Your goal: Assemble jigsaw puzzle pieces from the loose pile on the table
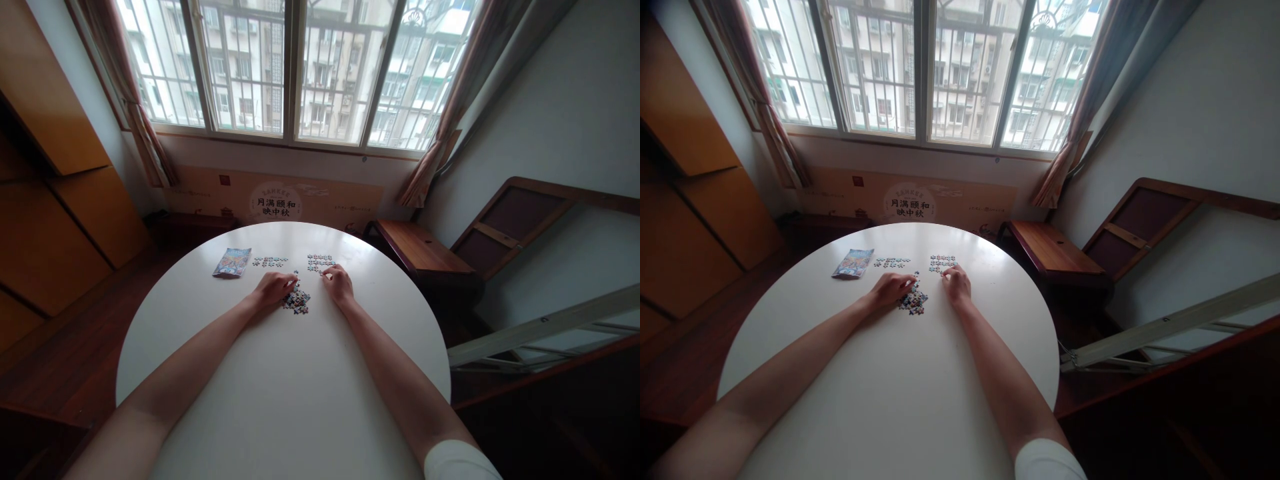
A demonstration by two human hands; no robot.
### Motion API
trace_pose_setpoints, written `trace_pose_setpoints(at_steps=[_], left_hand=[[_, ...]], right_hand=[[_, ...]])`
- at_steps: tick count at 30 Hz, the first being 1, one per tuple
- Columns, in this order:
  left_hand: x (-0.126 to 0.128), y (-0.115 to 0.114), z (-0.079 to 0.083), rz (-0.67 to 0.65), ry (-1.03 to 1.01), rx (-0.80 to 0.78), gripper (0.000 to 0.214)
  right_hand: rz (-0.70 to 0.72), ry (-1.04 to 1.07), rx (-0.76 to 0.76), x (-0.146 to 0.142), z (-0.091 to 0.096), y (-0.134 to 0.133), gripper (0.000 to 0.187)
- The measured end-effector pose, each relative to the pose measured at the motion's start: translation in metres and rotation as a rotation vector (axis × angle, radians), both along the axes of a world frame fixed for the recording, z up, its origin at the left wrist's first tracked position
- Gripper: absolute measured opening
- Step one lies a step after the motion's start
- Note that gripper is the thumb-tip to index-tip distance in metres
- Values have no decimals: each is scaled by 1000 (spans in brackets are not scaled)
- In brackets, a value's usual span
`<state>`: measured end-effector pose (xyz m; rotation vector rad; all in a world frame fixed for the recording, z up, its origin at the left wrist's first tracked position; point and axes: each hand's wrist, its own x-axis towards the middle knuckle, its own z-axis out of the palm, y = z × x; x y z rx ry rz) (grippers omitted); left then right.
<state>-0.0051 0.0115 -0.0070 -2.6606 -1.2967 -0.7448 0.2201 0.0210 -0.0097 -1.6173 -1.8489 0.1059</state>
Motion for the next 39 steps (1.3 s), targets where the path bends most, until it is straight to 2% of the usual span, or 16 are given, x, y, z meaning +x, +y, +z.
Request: trace_pose_setpoints(at_steps=[4,15,30,36,39], left_hand=[[0,-1,1,1,1,3,26],[0,1,-2,6,3,-10,26],[1,-1,2,-9,2,-27,27],[1,-2,2,2,21,-35,27],[1,-1,1,6,21,-33,27]], right_hand=[[57,-49,31,-1,-1,0,18],[72,-164,39,-3,-1,-2,22],[83,-153,-23,-2,-2,0,25],[35,-89,0,-2,-1,0,32],[23,-80,-1,-2,0,-1,29]])
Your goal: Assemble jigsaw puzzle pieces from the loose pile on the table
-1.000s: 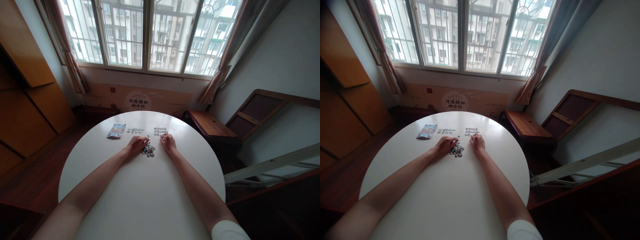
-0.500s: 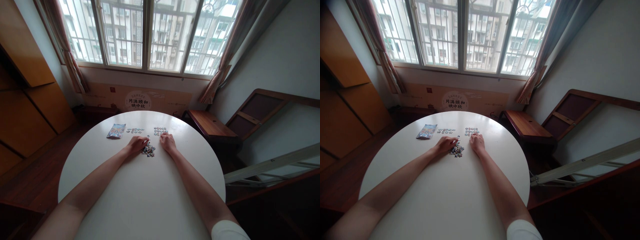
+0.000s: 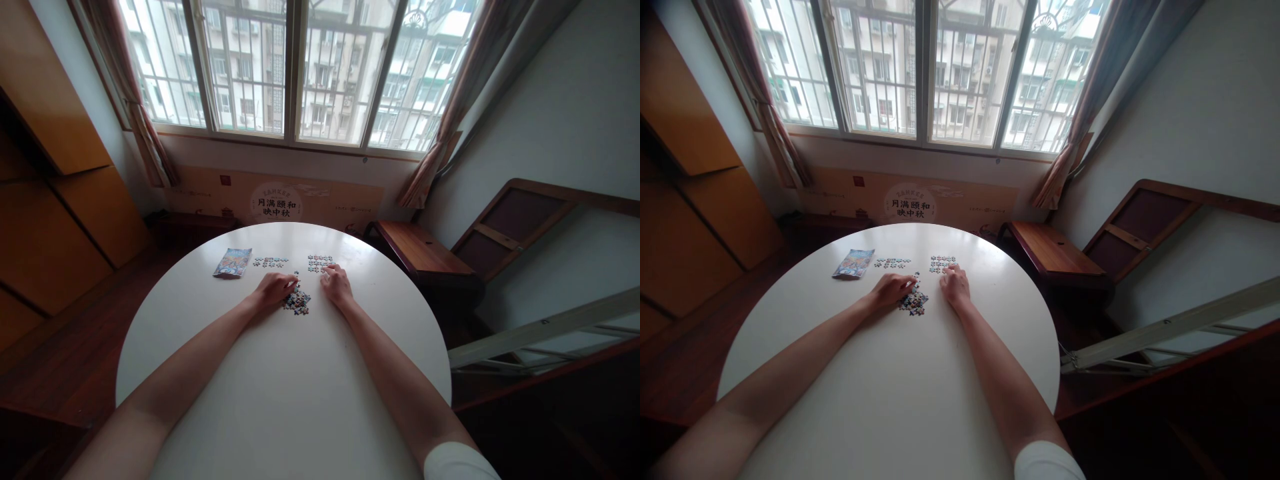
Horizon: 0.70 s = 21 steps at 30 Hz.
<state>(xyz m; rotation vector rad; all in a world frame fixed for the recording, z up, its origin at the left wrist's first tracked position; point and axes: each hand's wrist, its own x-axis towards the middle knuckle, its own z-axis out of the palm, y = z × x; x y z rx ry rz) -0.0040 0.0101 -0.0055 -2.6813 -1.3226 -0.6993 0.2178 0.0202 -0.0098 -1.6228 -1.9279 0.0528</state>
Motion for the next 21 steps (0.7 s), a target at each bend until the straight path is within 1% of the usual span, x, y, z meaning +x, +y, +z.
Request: trace_pose_setpoints(at_steps=[3,7,9,12,16,18,21], left_hand=[[0,0,0,4,-8,2,26],[0,-1,1,-3,-21,4,26],[0,-1,1,-5,-27,3,27],[0,0,0,-3,-27,-2,27],[1,0,1,3,-27,-5,27],[1,-1,1,4,-25,-7,27],[1,-1,3,5,-18,-7,27]], right_hand=[[-21,37,-5,-1,3,-3,25],[-33,75,-4,-5,12,-8,24],[-13,81,8,-10,17,-10,24],[35,70,56,-19,23,-13,31],[58,35,148,-25,22,-16,36],[71,31,165,-24,20,-17,40],[69,78,176,-22,18,-16,44]])
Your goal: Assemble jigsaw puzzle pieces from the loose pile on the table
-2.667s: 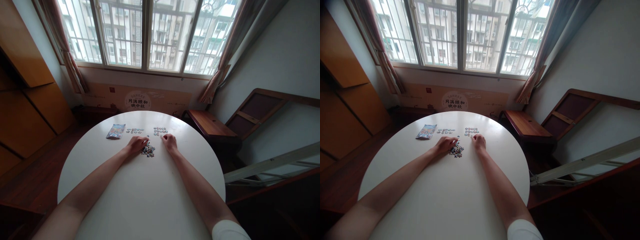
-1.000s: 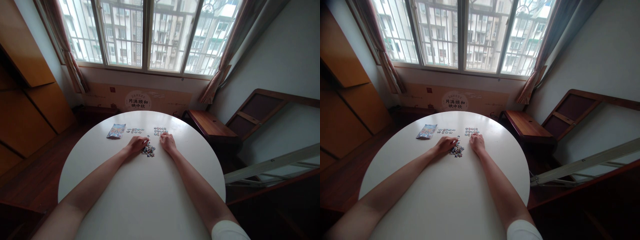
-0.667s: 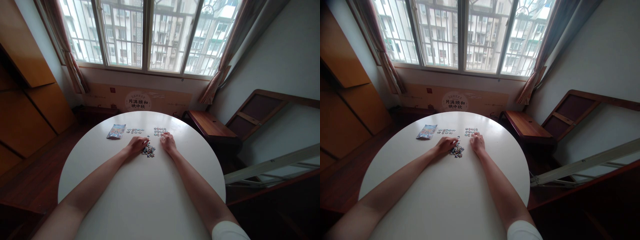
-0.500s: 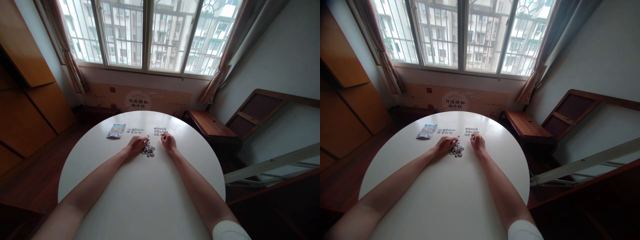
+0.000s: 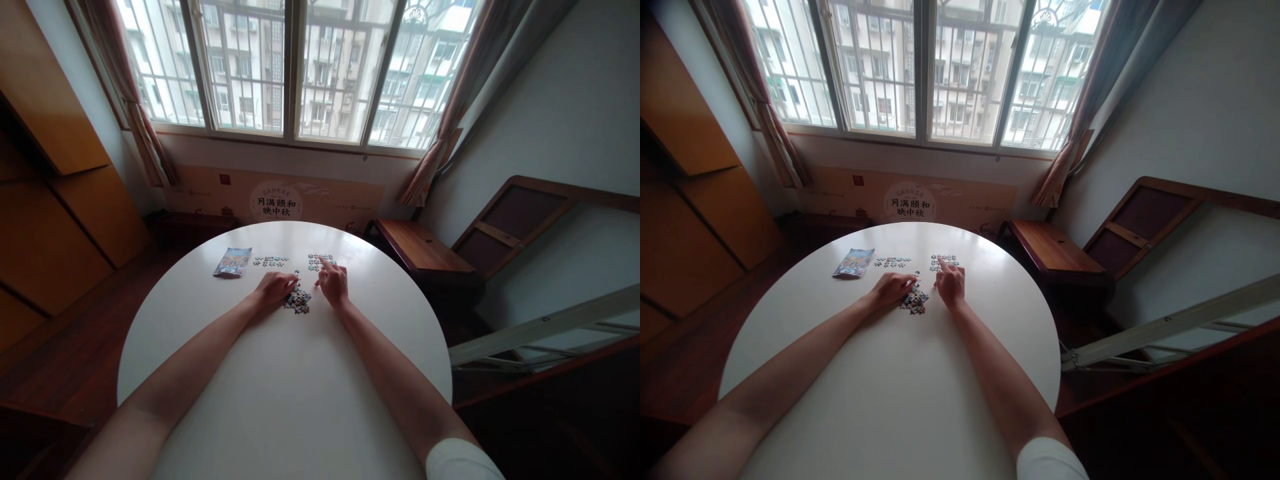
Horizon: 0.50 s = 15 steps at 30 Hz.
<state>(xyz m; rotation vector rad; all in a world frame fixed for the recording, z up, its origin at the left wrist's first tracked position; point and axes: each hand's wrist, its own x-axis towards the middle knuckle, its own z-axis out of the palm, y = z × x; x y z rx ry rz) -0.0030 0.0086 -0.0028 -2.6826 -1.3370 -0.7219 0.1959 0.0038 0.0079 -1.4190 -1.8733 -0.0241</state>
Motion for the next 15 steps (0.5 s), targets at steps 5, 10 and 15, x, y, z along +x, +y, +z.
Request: trace_pose_setpoints(at_steps=[5,10,15], left_hand=[[-1,0,0,-1,-3,6,27],[-1,0,0,-1,-8,5,27],[0,0,-1,33,-41,29,29]], right_hand=[[-38,46,35,1,1,-1,39],[-73,30,96,1,5,-4,34],[-122,22,60,-3,5,-8,30]])
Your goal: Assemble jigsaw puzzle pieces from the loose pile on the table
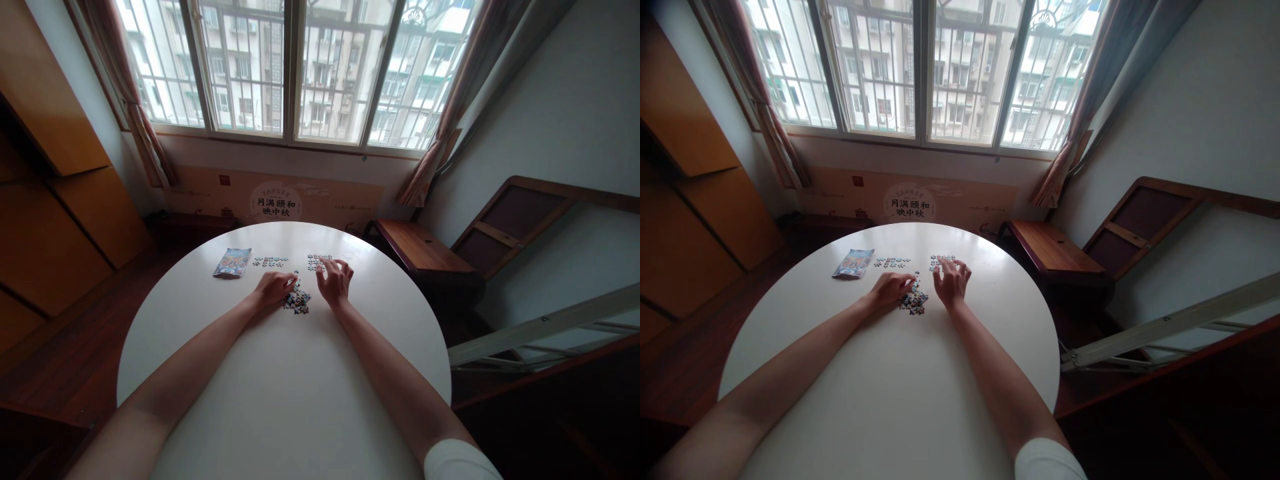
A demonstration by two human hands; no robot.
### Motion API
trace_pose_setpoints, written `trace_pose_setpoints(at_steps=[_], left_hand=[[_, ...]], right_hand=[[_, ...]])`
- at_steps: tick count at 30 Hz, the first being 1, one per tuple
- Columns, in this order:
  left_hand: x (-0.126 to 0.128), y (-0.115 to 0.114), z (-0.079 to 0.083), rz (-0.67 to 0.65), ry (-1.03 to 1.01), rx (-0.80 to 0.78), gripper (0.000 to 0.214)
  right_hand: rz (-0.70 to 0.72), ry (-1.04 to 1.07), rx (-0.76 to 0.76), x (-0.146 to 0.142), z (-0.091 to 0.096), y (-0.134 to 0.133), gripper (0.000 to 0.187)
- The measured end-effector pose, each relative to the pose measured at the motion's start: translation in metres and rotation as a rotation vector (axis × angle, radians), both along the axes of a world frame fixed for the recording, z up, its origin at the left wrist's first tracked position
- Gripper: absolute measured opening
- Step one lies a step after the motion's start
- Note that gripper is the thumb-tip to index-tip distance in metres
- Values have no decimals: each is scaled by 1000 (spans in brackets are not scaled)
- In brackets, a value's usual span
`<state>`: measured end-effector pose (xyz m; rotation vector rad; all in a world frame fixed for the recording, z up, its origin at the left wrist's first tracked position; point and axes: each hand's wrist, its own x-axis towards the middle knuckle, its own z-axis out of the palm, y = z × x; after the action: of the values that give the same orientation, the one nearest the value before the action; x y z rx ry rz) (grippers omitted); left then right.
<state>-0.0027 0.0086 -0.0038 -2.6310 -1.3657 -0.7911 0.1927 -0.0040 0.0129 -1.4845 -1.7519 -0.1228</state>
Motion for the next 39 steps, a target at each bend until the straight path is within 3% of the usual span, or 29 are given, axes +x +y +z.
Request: trace_pose_setpoints(at_steps=[6,13,20,27,31,35,39], left_hand=[[1,-1,1,17,-6,9,31],[1,-1,1,18,-27,-13,30],[0,-4,5,64,-26,19,39],[-1,-6,10,132,-100,37,52],[0,-5,8,150,-98,16,46],[-1,-5,8,166,-104,-6,44],[-1,-5,10,189,-135,-32,42]], right_hand=[[-26,11,-11,0,-7,4,45],[-60,35,-79,2,-9,6,36],[-57,29,17,1,-4,2,33],[272,125,-125,-1,-16,13,27],[431,176,-363,5,-13,18,21],[683,157,-669,16,-1,21,22],[752,79,-784,21,5,23,28]])
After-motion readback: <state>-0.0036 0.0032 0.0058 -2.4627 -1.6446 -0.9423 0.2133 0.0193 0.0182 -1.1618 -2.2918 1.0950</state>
